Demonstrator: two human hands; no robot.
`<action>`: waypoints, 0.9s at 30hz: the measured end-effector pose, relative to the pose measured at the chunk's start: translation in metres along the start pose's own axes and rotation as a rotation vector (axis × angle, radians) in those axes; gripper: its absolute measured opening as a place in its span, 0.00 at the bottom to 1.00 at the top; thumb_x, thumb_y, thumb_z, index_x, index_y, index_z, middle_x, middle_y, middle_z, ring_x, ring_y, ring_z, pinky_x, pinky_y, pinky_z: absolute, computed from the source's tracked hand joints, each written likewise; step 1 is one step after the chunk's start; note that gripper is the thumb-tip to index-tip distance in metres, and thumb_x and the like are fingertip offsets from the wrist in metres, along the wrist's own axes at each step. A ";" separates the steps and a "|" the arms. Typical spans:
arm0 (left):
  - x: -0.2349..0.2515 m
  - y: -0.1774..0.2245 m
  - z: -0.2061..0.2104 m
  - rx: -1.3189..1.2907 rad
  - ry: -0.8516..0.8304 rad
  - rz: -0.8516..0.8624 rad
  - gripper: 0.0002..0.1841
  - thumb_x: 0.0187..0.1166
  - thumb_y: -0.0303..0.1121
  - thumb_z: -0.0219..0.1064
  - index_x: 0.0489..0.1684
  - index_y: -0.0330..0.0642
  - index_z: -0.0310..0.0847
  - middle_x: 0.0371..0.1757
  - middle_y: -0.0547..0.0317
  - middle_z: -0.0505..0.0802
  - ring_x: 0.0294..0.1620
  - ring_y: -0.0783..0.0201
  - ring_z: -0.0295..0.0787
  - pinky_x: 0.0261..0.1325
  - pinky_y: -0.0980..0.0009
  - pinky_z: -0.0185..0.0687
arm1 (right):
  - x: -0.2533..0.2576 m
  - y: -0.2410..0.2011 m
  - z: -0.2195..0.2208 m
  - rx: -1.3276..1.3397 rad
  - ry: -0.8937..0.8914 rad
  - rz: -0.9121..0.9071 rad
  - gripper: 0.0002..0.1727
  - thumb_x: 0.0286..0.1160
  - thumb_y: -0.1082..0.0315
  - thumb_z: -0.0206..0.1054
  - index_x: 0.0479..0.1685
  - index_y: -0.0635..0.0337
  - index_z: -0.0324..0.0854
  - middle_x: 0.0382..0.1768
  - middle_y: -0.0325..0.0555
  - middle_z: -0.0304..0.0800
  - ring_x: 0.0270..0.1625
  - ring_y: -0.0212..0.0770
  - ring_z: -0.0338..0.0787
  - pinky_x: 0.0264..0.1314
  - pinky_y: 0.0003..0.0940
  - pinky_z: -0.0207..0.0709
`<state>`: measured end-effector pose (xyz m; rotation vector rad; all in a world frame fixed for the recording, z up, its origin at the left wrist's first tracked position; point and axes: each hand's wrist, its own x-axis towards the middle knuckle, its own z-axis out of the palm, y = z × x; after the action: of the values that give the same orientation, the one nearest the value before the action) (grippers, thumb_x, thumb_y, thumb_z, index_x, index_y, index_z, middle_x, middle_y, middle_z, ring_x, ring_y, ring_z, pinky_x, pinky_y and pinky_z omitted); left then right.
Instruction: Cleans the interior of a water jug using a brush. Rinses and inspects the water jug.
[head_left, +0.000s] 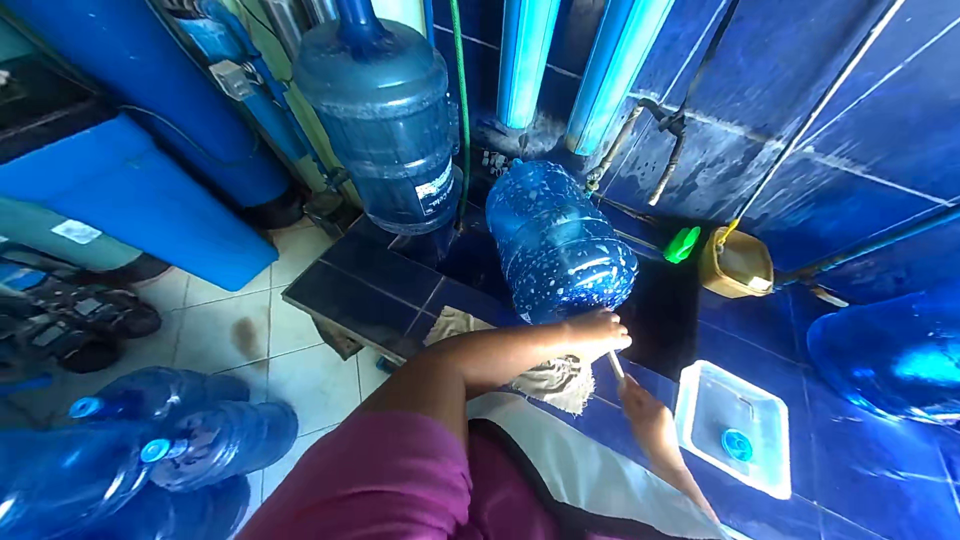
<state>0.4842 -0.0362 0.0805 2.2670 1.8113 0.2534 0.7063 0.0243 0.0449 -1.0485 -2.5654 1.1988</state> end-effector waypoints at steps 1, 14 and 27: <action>0.003 0.002 0.000 0.012 -0.014 -0.004 0.21 0.63 0.19 0.74 0.58 0.34 0.83 0.58 0.42 0.89 0.68 0.40 0.80 0.77 0.43 0.65 | 0.002 0.005 -0.008 -0.117 0.000 -0.059 0.22 0.87 0.60 0.63 0.73 0.62 0.83 0.47 0.62 0.96 0.45 0.60 0.95 0.53 0.65 0.82; 0.043 0.049 -0.054 0.025 -0.606 -0.368 0.10 0.75 0.26 0.71 0.52 0.41 0.87 0.45 0.49 0.89 0.45 0.51 0.86 0.44 0.48 0.81 | 0.005 0.027 -0.027 0.217 -0.149 -0.090 0.18 0.88 0.66 0.60 0.68 0.65 0.84 0.25 0.38 0.85 0.22 0.30 0.79 0.26 0.27 0.75; -0.016 0.052 0.021 0.008 0.208 -0.212 0.16 0.71 0.22 0.70 0.57 0.39 0.87 0.60 0.45 0.90 0.69 0.43 0.82 0.79 0.45 0.65 | -0.030 0.057 -0.010 0.523 -0.219 -0.009 0.19 0.87 0.69 0.57 0.69 0.67 0.81 0.19 0.33 0.80 0.17 0.22 0.71 0.20 0.20 0.68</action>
<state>0.5347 -0.0642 0.0750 2.0972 2.1402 0.4592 0.7635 0.0371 0.0158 -0.8201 -2.1814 1.9291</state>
